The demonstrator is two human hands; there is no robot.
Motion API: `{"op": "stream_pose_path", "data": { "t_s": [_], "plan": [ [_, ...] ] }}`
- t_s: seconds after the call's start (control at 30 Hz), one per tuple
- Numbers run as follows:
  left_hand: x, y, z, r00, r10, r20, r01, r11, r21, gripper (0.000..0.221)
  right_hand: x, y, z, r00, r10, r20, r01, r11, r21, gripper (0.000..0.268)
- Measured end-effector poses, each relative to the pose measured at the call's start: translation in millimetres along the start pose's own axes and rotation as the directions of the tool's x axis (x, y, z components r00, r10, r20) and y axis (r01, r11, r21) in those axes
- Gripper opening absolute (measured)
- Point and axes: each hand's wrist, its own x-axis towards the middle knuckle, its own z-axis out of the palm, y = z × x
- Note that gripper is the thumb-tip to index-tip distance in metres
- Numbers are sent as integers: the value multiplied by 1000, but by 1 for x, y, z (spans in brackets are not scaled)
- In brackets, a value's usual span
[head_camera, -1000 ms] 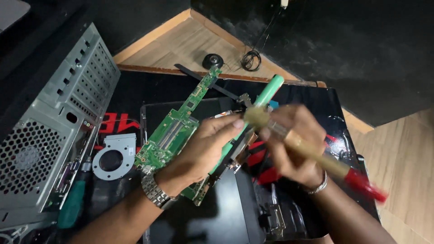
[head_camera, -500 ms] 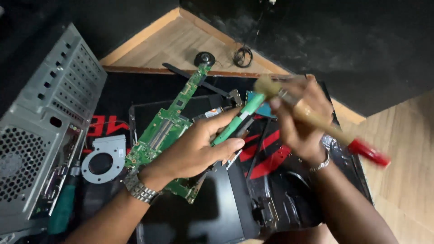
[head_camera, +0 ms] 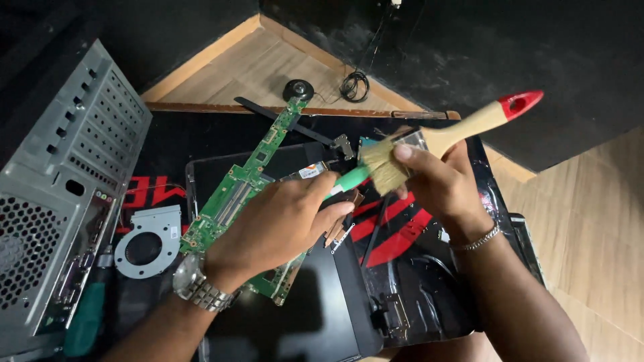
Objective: Cleaning a laptop battery cell using a brush on a repair bench.
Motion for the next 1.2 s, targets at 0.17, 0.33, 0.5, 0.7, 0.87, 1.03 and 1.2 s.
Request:
{"op": "stream_pose_path", "data": {
  "t_s": [0.17,0.33,0.5,0.7,0.87,1.03,1.2],
  "plan": [
    [0,-6,-4,999,-31,35,29,998,63,33,7,8,-17,996,-15,-87,26,992,121,20],
    [3,4,-5,997,45,60,-46,999,1,37,10,8,-22,1000,5,26,-5,1000,-11,21],
    [1,-1,-2,995,100,9,-101,995,8,36,7,3,-28,968,-91,235,22,960,279,32],
    [3,-3,3,995,90,50,-89,996,-22,39,5,5,-32,994,-16,105,-1,986,168,16],
    [1,1,4,986,164,-9,-164,982,-91,36,7,8,-28,992,-59,112,57,998,17,26],
    [-5,4,8,951,212,-227,-235,968,-83,37,11,35,-38,967,-234,100,236,972,-10,19],
    [-4,-1,15,865,281,-415,-297,955,28,33,-1,30,-18,973,-222,-62,227,971,71,24]
  ]
}}
